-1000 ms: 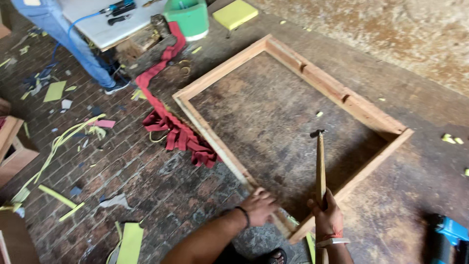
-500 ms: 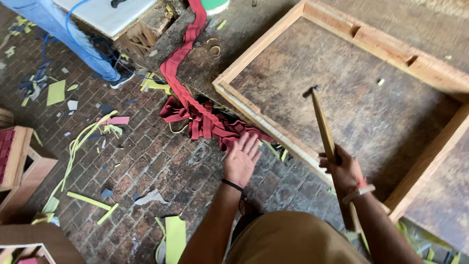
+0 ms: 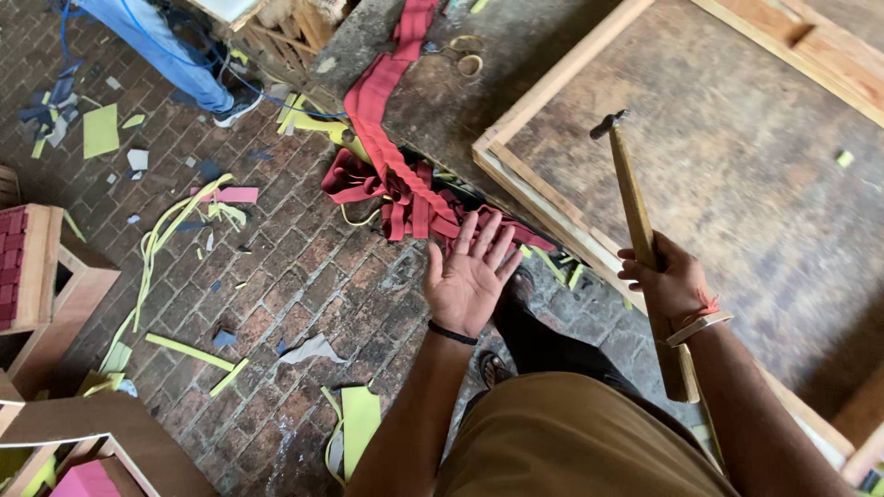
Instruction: The person uses a pneumatic nail gun to fasten red webbing straps onto a wooden chair frame, weaving the straps into a lattice pattern and trimming excess with scissors. They then carry the finished woven panel across the workshop, hammer a wooden frame, and begin laying and stapling new webbing strips onto a second frame.
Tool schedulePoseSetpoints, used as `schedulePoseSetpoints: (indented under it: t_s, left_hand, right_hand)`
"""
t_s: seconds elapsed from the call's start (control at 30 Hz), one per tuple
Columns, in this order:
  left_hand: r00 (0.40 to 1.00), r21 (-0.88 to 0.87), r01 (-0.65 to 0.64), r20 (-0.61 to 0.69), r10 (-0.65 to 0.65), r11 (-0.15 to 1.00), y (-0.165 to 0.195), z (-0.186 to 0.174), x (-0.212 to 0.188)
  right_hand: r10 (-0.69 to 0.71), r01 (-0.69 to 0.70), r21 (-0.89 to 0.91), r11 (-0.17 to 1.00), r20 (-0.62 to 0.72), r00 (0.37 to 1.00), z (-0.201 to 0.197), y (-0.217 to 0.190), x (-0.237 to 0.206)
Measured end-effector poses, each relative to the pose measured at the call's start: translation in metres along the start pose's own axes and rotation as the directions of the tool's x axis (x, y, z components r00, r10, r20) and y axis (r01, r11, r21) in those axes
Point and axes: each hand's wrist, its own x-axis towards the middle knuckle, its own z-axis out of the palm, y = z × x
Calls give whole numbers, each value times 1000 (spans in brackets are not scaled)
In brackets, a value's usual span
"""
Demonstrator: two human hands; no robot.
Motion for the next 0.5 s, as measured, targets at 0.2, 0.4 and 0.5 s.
schedulePoseSetpoints:
  t_s: [0.2,0.4,0.5]
  left_hand:
    - [1000,147,1,-24,3,989,61,14,66]
    - [1000,327,1,12,-6,945,129,49,138]
    - [999,315,-7,39,-6,949,155,65,168]
  right_hand:
    - [14,-25,168,986,62,998,52,-28,109]
    - [56,-77,259,963,86,995,121,-99,215]
    - [57,-83,301,950,94,994,159,-127,266]
